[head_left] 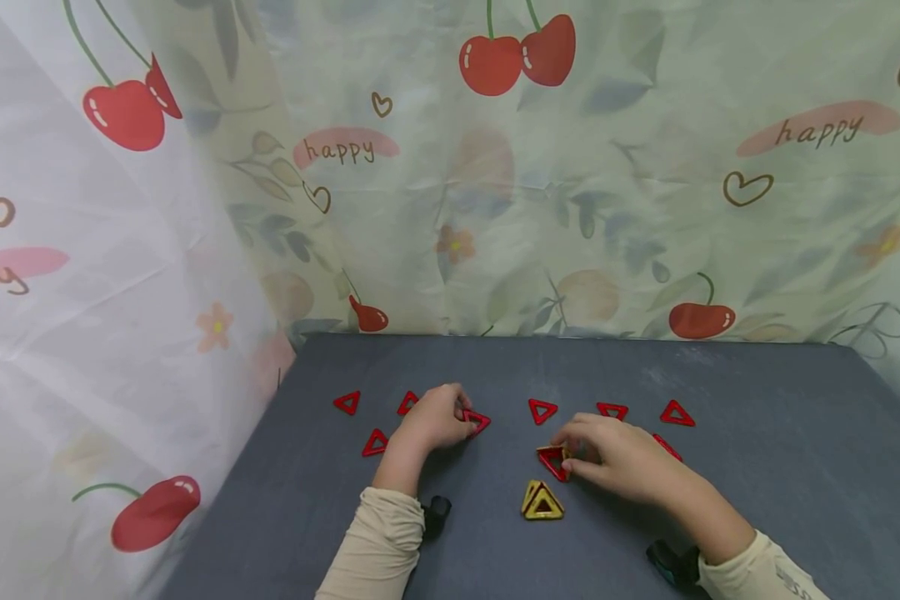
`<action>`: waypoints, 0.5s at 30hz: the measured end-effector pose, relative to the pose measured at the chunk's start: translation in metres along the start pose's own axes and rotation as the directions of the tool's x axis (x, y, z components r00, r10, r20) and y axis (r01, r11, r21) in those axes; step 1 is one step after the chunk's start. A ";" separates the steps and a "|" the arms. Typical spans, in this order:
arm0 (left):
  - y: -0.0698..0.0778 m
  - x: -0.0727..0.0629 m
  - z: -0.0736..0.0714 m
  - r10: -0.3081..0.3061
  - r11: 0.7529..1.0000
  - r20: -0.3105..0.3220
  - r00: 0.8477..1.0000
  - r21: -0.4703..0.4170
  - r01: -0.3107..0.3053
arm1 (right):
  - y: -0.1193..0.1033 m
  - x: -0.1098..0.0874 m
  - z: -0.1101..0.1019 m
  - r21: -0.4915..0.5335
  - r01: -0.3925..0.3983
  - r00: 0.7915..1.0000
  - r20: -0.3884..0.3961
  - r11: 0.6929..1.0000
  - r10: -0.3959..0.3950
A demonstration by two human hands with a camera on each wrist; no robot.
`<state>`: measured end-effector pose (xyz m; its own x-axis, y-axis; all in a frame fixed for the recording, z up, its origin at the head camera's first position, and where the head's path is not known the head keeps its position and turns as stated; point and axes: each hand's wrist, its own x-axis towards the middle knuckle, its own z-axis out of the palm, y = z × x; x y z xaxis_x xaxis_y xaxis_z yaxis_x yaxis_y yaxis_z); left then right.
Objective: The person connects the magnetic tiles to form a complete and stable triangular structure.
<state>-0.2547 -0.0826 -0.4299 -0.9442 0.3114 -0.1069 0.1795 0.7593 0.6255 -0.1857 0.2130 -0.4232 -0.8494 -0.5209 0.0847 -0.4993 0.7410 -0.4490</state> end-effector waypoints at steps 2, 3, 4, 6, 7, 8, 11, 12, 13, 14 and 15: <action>0.002 0.000 0.002 0.011 1.000 0.005 1.000 -0.018 -0.011 | 0.001 0.000 0.001 -0.024 -0.015 1.000 -0.016 1.000 0.015; 0.003 0.000 0.004 0.020 0.999 0.007 1.000 -0.025 -0.020 | 0.002 0.000 0.001 -0.036 -0.022 1.000 -0.023 0.999 0.021; 0.004 0.000 0.005 0.031 0.999 0.011 0.999 -0.030 -0.031 | 0.002 0.000 0.002 -0.047 -0.033 0.999 -0.032 0.998 0.031; 0.008 0.000 0.008 0.049 0.998 0.020 0.999 -0.041 -0.048 | 0.003 0.000 0.002 -0.062 -0.045 0.998 -0.045 0.997 0.042; 0.010 0.000 0.009 0.054 0.998 0.026 0.998 -0.045 -0.053 | 0.003 0.000 0.003 -0.066 -0.050 0.998 -0.050 0.997 0.047; 0.012 0.000 0.011 0.060 0.997 0.031 0.998 -0.050 -0.059 | 0.004 0.001 0.003 -0.070 -0.057 0.997 -0.056 0.996 0.053; 0.018 -0.001 0.017 0.075 0.996 0.043 0.996 -0.057 -0.073 | 0.004 0.001 0.003 -0.073 -0.076 0.995 -0.068 0.994 0.071; 0.021 -0.001 0.019 0.079 0.995 0.047 0.996 -0.058 -0.076 | 0.004 0.001 0.003 -0.074 -0.081 0.994 -0.073 0.994 0.076; 0.023 -0.001 0.022 0.082 0.995 0.051 0.995 -0.060 -0.079 | 0.004 0.001 0.003 -0.075 -0.086 0.994 -0.078 0.993 0.080; 0.026 -0.001 0.024 0.087 0.995 0.055 0.995 -0.059 -0.083 | 0.004 0.001 0.003 -0.078 -0.089 0.993 -0.082 0.993 0.083; 0.028 -0.001 0.027 0.092 0.994 0.057 0.994 -0.059 -0.088 | 0.004 0.001 0.003 -0.079 -0.092 0.993 -0.085 0.993 0.085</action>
<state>-0.2417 -0.0463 -0.4329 -0.9065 0.4119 -0.0930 0.2458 0.6939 0.6768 -0.1880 0.2139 -0.4275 -0.9002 -0.4183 0.1212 -0.4312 0.8169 -0.3831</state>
